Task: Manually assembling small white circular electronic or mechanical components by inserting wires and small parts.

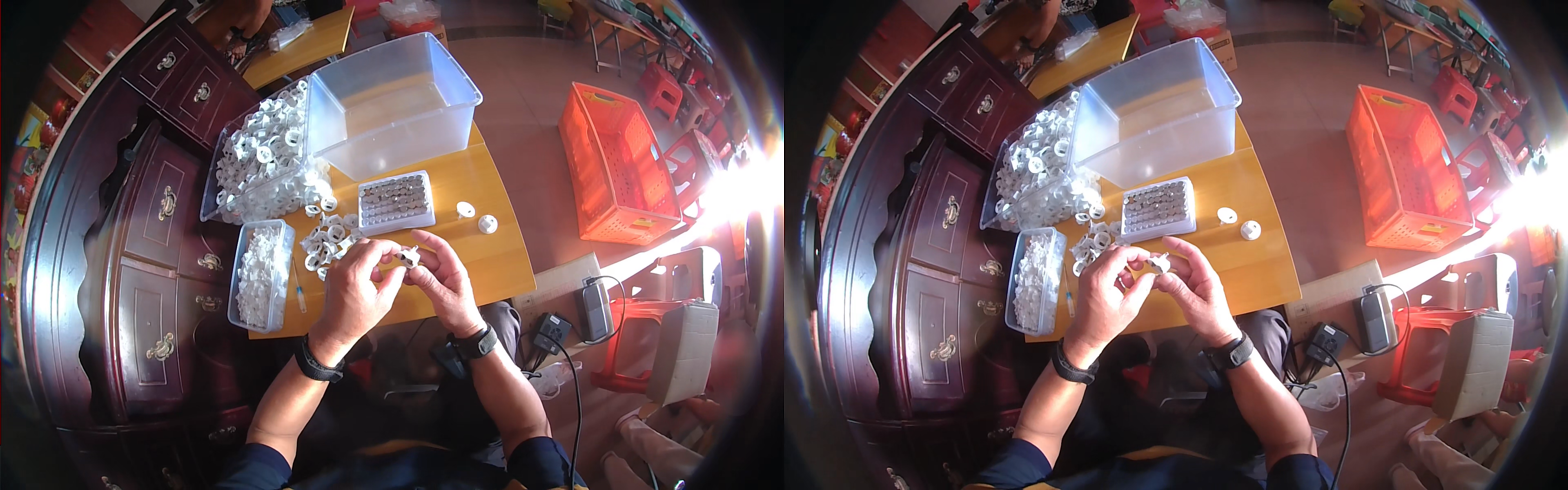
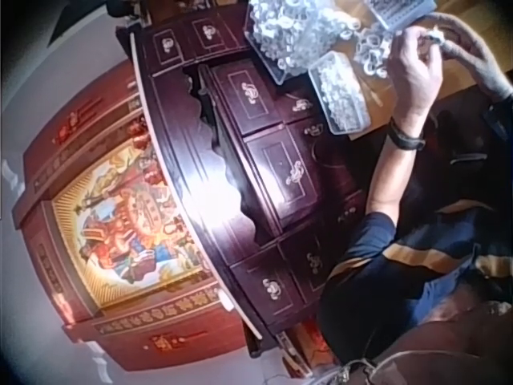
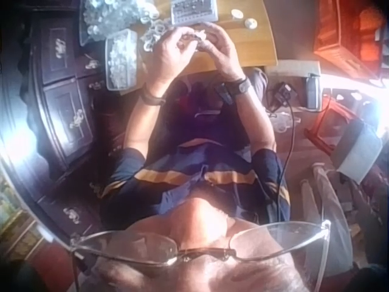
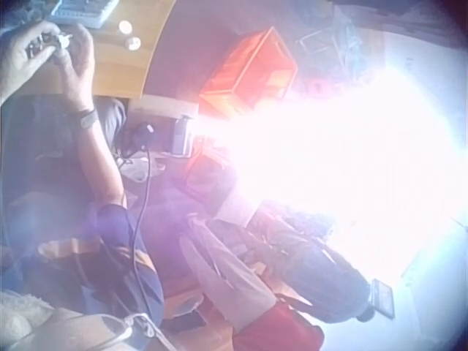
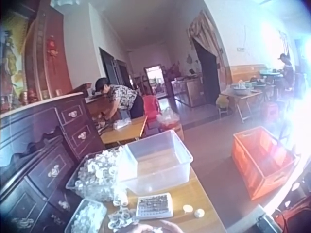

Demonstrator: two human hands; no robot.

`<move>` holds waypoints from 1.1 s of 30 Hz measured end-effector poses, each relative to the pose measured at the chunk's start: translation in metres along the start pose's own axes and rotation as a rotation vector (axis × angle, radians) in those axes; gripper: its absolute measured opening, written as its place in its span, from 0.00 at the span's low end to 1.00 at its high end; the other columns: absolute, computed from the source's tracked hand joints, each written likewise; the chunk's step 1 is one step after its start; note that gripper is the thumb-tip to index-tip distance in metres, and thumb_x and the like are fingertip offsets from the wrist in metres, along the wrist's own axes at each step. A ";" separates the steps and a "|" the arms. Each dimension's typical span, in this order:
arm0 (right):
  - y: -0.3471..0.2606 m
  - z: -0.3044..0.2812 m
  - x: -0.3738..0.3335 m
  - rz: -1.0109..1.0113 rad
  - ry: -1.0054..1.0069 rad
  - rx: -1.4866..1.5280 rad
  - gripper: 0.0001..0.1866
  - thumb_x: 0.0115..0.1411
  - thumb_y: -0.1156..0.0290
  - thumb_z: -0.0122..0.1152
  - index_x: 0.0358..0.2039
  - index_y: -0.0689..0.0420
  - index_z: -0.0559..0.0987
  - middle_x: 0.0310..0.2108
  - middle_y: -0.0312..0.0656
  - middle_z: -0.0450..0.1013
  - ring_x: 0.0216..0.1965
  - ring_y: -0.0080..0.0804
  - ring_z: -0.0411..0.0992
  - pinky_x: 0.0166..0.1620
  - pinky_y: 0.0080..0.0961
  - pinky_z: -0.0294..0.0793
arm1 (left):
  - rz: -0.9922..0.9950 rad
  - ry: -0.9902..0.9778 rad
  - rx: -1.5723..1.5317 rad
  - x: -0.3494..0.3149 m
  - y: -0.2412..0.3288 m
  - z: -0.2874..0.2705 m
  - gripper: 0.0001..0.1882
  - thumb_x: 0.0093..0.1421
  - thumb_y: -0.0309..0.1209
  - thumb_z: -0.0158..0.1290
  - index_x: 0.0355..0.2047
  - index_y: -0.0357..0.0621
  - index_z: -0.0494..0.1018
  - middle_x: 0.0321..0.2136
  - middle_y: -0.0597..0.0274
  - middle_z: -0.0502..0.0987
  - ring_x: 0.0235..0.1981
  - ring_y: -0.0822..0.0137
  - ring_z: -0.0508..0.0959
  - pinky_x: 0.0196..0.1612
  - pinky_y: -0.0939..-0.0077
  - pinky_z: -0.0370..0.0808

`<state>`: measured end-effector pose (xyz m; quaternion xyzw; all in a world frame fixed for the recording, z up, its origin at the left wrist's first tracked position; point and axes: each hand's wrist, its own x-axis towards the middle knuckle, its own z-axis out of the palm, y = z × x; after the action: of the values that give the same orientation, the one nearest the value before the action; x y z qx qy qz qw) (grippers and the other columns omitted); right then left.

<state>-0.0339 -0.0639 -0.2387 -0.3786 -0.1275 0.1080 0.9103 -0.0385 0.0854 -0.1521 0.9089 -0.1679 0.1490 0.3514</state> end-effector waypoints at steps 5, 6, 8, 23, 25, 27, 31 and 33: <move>0.002 -0.003 0.001 -0.006 -0.017 -0.056 0.26 0.68 0.76 0.55 0.64 0.64 0.62 0.57 0.47 0.70 0.56 0.31 0.71 0.60 0.30 0.71 | -0.035 -0.029 0.018 -0.003 -0.003 0.000 0.11 0.54 0.20 0.60 0.39 0.42 0.76 0.31 0.60 0.78 0.30 0.63 0.81 0.28 0.73 0.81; 0.002 -0.002 0.000 -0.001 -0.009 -0.066 0.25 0.69 0.76 0.55 0.64 0.64 0.63 0.57 0.47 0.70 0.56 0.31 0.71 0.60 0.30 0.71 | -0.027 -0.019 0.005 -0.003 -0.003 0.000 0.11 0.55 0.20 0.60 0.38 0.42 0.76 0.31 0.59 0.78 0.30 0.62 0.81 0.28 0.73 0.80; 0.003 -0.003 0.000 -0.014 -0.018 -0.047 0.24 0.69 0.76 0.55 0.63 0.65 0.63 0.57 0.47 0.70 0.56 0.31 0.71 0.59 0.30 0.72 | -0.017 -0.012 -0.004 -0.002 -0.002 0.001 0.10 0.55 0.21 0.60 0.38 0.41 0.76 0.31 0.59 0.78 0.29 0.62 0.82 0.28 0.73 0.80; 0.007 -0.002 0.000 -0.117 -0.060 -0.163 0.21 0.70 0.76 0.52 0.62 0.65 0.67 0.57 0.46 0.71 0.52 0.30 0.74 0.55 0.28 0.75 | 0.151 0.074 0.049 -0.005 -0.011 0.005 0.04 0.59 0.23 0.58 0.36 0.40 0.78 0.30 0.57 0.81 0.30 0.56 0.82 0.31 0.66 0.79; 0.007 -0.002 0.000 -0.119 -0.052 -0.212 0.20 0.70 0.77 0.52 0.61 0.65 0.68 0.56 0.46 0.72 0.51 0.28 0.75 0.54 0.27 0.76 | 0.191 0.064 0.123 -0.007 -0.012 0.005 0.04 0.59 0.23 0.59 0.36 0.41 0.77 0.29 0.59 0.81 0.29 0.57 0.82 0.30 0.66 0.78; 0.008 -0.001 0.000 -0.134 -0.010 -0.337 0.19 0.69 0.79 0.51 0.60 0.64 0.70 0.52 0.44 0.76 0.47 0.26 0.77 0.52 0.25 0.77 | 0.206 0.069 0.130 -0.007 -0.013 0.006 0.05 0.59 0.23 0.59 0.36 0.42 0.77 0.29 0.59 0.80 0.28 0.57 0.82 0.30 0.67 0.78; 0.006 0.003 -0.001 -0.154 0.027 -0.448 0.19 0.68 0.81 0.50 0.59 0.63 0.72 0.49 0.43 0.78 0.43 0.25 0.79 0.50 0.23 0.77 | 0.238 0.084 0.146 -0.009 -0.018 0.009 0.05 0.58 0.22 0.59 0.35 0.43 0.77 0.27 0.59 0.80 0.27 0.58 0.81 0.28 0.67 0.78; 0.007 0.004 -0.001 -0.164 0.063 -0.477 0.18 0.67 0.81 0.50 0.58 0.62 0.73 0.46 0.42 0.79 0.40 0.25 0.79 0.48 0.23 0.77 | 0.240 0.088 0.150 -0.008 -0.018 0.009 0.05 0.57 0.22 0.59 0.35 0.43 0.76 0.27 0.59 0.80 0.27 0.58 0.81 0.28 0.67 0.78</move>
<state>-0.0369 -0.0566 -0.2409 -0.5744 -0.1511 -0.0112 0.8044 -0.0372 0.0932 -0.1728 0.8987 -0.2483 0.2416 0.2689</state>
